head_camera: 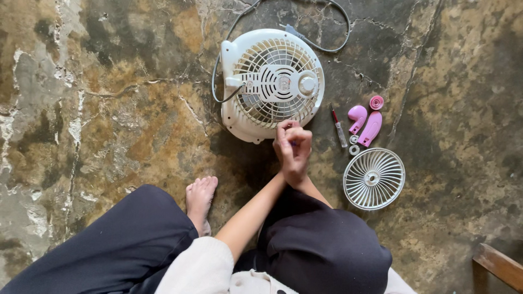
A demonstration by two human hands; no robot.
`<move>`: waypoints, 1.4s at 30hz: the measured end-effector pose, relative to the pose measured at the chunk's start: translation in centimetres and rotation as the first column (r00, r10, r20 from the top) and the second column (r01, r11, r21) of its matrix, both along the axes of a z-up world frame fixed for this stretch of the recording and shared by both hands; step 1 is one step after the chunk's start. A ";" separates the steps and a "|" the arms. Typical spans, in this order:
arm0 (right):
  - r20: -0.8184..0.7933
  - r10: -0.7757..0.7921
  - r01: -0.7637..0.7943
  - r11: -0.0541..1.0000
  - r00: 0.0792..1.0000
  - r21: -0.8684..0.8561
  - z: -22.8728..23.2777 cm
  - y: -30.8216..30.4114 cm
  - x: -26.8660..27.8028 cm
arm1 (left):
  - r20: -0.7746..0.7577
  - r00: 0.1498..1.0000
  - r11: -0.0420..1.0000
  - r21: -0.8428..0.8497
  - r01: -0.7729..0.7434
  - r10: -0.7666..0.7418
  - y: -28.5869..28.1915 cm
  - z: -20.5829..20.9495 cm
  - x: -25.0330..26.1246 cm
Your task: The person sits on the floor and uses a screwdriver to remove screws from the back grill of a white electric fan. They loosen and remove multiple screws, then detach the back grill from the fan body.
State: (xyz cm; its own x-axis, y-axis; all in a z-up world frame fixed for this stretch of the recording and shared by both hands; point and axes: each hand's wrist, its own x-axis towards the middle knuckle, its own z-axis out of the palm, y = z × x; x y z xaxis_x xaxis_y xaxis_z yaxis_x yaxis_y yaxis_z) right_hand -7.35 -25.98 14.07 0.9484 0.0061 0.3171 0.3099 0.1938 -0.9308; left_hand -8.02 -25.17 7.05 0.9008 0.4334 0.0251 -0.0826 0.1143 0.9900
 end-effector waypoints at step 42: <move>-0.113 0.401 -0.108 -0.036 0.909 -0.994 8.8 -3.6 6.3 | -0.226 0.871 0.865 0.162 0.475 -0.436 6.7 6.3 0.8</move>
State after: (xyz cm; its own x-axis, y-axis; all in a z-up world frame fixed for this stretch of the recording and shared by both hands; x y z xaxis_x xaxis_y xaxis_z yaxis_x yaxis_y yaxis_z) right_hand -1.09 -29.61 22.87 0.7340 0.6702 -0.1099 0.6354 -0.7348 -0.2373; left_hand -7.22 -18.45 13.30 0.9937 -0.0238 -0.1093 0.1060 -0.1111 0.9881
